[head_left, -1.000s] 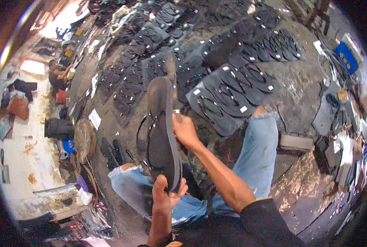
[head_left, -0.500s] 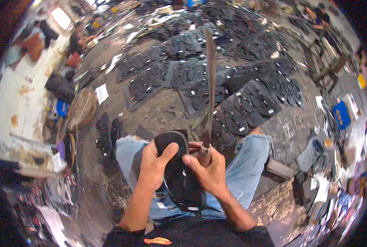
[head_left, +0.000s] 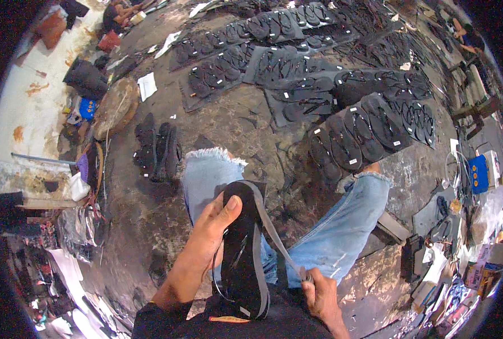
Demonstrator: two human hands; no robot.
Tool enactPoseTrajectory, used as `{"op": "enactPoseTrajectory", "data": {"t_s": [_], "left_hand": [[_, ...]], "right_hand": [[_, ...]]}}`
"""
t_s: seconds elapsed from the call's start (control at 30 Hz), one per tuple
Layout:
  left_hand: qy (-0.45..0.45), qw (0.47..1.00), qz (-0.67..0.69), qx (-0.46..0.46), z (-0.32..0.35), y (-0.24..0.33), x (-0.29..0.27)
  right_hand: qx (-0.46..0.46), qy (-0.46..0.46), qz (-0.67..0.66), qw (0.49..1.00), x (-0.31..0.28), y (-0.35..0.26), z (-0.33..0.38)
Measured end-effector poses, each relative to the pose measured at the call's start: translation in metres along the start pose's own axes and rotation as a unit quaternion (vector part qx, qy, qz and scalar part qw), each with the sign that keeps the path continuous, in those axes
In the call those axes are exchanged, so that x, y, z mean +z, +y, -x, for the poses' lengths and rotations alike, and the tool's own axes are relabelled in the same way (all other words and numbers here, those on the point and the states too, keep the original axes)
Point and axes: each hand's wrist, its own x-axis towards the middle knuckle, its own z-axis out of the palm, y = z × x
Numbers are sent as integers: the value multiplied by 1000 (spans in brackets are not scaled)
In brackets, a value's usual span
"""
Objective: The person sits on the floor and uses a long blade to trim the edges of black flip-flops. They pick up each flip-flop, scrape the blade along the sole and strap edges, and place the finished items into a growing pile.
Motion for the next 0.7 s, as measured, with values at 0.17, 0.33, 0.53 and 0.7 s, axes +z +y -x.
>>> {"op": "enactPoseTrajectory", "data": {"t_s": [0.17, 0.33, 0.53, 0.7], "left_hand": [[-36, 997, -69, 28, -6, 2, -2], [-62, 987, -151, 10, -20, 12, 3], [-73, 981, -176, -17, -28, 21, 5], [-140, 962, -233, 7, -32, 15, -1]], "right_hand": [[-16, -5, 68, 998, -30, -21, -73], [-29, -151, 114, 981, -93, -66, -142], [-98, -294, 127, 942, -123, -102, -213], [-151, -246, 19, 957, -87, -94, -243]]}}
